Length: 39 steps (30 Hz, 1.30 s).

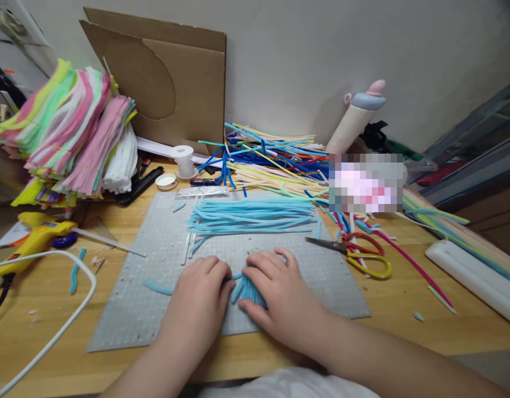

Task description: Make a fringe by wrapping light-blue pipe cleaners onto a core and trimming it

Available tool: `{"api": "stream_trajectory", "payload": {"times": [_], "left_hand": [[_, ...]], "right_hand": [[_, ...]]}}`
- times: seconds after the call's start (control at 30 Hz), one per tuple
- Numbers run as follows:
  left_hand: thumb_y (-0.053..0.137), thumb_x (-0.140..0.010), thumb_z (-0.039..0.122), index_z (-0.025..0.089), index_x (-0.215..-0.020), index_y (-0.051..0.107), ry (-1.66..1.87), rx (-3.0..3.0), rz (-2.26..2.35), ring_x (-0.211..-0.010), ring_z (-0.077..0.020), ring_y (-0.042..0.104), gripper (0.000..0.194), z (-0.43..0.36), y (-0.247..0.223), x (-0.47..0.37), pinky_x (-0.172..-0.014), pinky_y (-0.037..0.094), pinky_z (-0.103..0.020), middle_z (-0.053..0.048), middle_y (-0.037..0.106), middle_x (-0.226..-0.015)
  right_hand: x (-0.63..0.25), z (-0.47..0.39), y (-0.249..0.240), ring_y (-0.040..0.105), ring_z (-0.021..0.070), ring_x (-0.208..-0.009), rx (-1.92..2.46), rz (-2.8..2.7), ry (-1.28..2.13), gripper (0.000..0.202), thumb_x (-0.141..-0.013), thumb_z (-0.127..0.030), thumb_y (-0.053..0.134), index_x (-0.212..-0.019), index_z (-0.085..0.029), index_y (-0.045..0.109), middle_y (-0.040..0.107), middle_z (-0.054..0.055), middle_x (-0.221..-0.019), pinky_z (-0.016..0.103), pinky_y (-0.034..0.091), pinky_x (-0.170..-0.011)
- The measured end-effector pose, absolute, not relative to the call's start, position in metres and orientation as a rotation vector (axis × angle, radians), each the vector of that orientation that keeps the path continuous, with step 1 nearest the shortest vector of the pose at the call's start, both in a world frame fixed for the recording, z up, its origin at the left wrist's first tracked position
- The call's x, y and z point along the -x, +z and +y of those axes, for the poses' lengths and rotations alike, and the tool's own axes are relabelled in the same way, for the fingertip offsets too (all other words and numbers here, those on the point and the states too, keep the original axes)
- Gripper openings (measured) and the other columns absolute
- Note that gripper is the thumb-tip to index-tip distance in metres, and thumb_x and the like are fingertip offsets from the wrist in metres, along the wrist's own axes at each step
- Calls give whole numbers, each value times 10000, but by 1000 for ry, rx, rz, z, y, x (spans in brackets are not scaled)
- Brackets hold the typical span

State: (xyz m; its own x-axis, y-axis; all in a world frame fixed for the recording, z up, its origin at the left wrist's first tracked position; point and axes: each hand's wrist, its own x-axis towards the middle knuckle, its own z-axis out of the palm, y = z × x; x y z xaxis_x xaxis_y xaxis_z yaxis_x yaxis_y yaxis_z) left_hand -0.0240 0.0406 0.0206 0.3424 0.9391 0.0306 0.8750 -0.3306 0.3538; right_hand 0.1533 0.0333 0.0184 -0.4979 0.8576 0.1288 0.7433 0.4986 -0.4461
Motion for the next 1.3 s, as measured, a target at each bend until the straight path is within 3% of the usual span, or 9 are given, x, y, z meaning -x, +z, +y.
{"api": "stream_trajectory", "payload": {"times": [0.2,0.4,0.57,0.73,0.87,1.0,1.3], "left_hand": [[483,-864,167,190,-763,540,252,-2432,1673,-793,-235,518,118,48,18,20,-707,382,-382,-29,570,-787],[503,-850,178,198,-821,517,595,-2268,1604,-813,-208,512,38,35,15,24,-716,396,-347,-30,559,-848],[526,-846,240,210,-788,517,570,-2082,1514,-774,-186,523,66,16,10,19,-698,401,-324,-9,561,-794],[474,-858,208,208,-754,525,522,-2153,1536,-762,-198,525,116,15,7,14,-682,384,-331,-25,572,-787],[458,-859,216,206,-760,526,502,-2176,1563,-757,-206,524,120,16,10,12,-678,381,-335,-33,571,-784],[478,-840,219,206,-770,529,503,-2180,1589,-764,-212,522,88,15,12,11,-676,377,-338,-34,572,-789],[462,-846,207,204,-772,535,478,-2165,1595,-777,-215,514,104,12,11,13,-692,364,-352,-31,571,-799]], "right_hand": [[-154,30,23,493,241,-1081,1316,-2452,539,341,-791,-299,625,-1110,-191,578,598,80,-1135,449,220,-993],[-158,34,22,488,242,-1078,1288,-2438,570,372,-786,-329,633,-1129,-192,585,593,81,-1140,421,264,-959],[-157,35,20,486,225,-1074,1287,-2450,567,330,-795,-314,622,-1105,-204,591,590,59,-1129,409,272,-957],[-160,36,32,499,219,-1071,1229,-2554,539,299,-851,-346,562,-1107,-192,577,603,71,-1111,438,247,-975],[-172,58,46,524,191,-1045,1249,-2440,444,226,-920,-265,454,-1078,-180,591,625,71,-1080,412,266,-957],[-172,98,46,556,171,-888,1233,-2426,369,177,-894,-170,462,-886,-156,638,638,67,-903,310,370,-791],[-118,142,20,517,198,-886,1261,-2502,205,108,-806,-234,594,-885,-164,618,596,61,-902,301,359,-749]]}}
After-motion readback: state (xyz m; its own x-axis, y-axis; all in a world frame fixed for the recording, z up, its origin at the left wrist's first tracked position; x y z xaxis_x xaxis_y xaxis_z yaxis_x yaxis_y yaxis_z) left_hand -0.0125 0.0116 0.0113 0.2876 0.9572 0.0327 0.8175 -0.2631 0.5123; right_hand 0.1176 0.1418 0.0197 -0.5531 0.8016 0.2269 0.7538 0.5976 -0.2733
